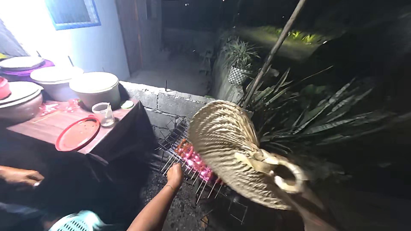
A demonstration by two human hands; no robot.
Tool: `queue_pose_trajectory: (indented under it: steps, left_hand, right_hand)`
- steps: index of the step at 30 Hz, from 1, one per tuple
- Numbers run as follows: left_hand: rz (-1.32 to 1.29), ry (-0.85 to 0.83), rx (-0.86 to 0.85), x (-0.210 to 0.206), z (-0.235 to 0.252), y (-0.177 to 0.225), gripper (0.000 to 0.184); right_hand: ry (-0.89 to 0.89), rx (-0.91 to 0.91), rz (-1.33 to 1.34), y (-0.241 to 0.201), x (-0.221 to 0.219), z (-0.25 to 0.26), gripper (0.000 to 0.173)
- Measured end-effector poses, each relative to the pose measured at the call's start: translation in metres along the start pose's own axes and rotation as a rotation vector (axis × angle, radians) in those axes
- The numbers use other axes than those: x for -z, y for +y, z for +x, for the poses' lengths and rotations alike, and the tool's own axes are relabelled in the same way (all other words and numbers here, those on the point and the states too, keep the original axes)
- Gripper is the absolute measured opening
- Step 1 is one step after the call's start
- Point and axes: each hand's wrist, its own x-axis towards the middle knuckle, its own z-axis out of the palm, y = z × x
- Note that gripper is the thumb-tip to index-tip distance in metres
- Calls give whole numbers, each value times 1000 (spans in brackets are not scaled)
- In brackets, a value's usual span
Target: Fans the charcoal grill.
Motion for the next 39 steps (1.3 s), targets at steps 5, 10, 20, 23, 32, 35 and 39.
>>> queue_pose_trajectory:
  steps: [5,10,20,23,32,35,39]
  left_hand:
    - [93,-28,11,3,1,4,32]
    - [78,-50,-27,4,-3,1,33]
    - [130,-83,-88,4,-2,4,30]
    - [115,-87,-108,6,-2,4,30]
    - [44,-65,-162,8,8,-10,29]
    - [-20,-42,-120,6,4,-14,30]
    - [80,-60,-84,8,0,-6,33]
  right_hand:
    - [-107,-90,-220,-52,-5,14,15]
    - [55,183,417,-11,-7,0,25]
    - [-13,65,290,-10,-1,-2,32]
    - [3,-23,-1,-11,7,9,30]
    - [-12,26,-24,-25,0,4,31]
    - [-168,26,202,-42,-15,0,22]
    - [27,62,80,-15,-24,5,36]
